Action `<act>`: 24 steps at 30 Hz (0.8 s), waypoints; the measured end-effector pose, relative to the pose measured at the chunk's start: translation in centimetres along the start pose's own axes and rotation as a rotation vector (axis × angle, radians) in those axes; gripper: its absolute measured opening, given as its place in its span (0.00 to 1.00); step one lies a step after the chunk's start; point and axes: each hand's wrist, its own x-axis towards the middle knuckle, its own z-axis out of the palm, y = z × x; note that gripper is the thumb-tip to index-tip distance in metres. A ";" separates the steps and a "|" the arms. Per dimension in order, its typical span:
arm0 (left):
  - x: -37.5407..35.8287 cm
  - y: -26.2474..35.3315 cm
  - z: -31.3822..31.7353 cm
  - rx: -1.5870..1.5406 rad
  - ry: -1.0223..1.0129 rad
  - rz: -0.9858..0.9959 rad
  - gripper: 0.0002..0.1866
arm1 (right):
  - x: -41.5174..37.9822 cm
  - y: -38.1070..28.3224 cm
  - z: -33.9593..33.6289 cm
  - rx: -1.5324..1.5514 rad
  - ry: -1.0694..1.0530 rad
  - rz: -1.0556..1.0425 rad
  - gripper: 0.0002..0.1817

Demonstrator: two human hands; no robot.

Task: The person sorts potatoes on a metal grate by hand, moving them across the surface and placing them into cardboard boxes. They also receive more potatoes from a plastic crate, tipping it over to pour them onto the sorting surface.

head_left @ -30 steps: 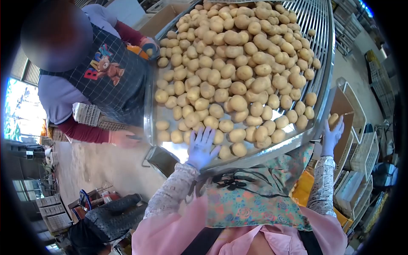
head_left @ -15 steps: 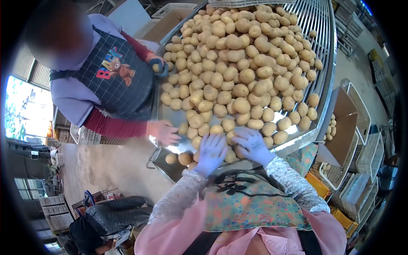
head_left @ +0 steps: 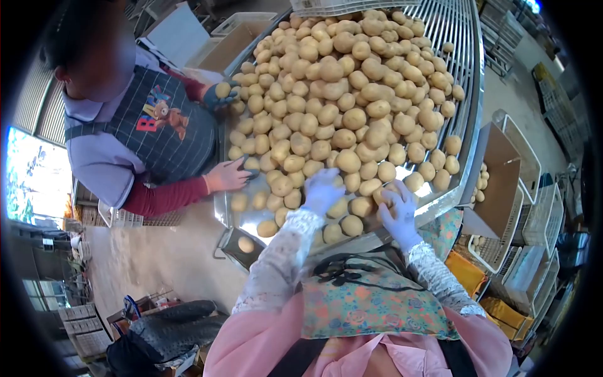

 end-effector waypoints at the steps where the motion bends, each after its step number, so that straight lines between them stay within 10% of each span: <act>1: -0.8 0.2 0.3 -0.132 0.192 -0.019 0.27 | -0.5 -0.7 -0.3 0.367 -0.076 0.241 0.21; 5: -5.6 5.2 -0.7 -0.504 0.440 0.215 0.33 | -0.2 -3.5 -1.6 1.640 -0.121 0.951 0.29; 8: -9.0 4.9 -1.1 -0.262 0.159 0.540 0.36 | -2.0 5.6 -4.0 1.581 -0.160 0.733 0.23; 12: -13.5 -5.9 -1.1 -0.013 0.086 0.472 0.37 | 3.6 8.8 -15.6 1.598 0.605 1.076 0.24; 17: -11.5 -4.3 4.1 0.141 0.268 0.044 0.38 | 2.8 11.8 -6.8 0.398 -0.106 0.515 0.25; 24: -10.6 1.2 3.0 -0.012 0.065 0.473 0.38 | 9.3 2.9 2.6 -0.104 -0.551 0.304 0.32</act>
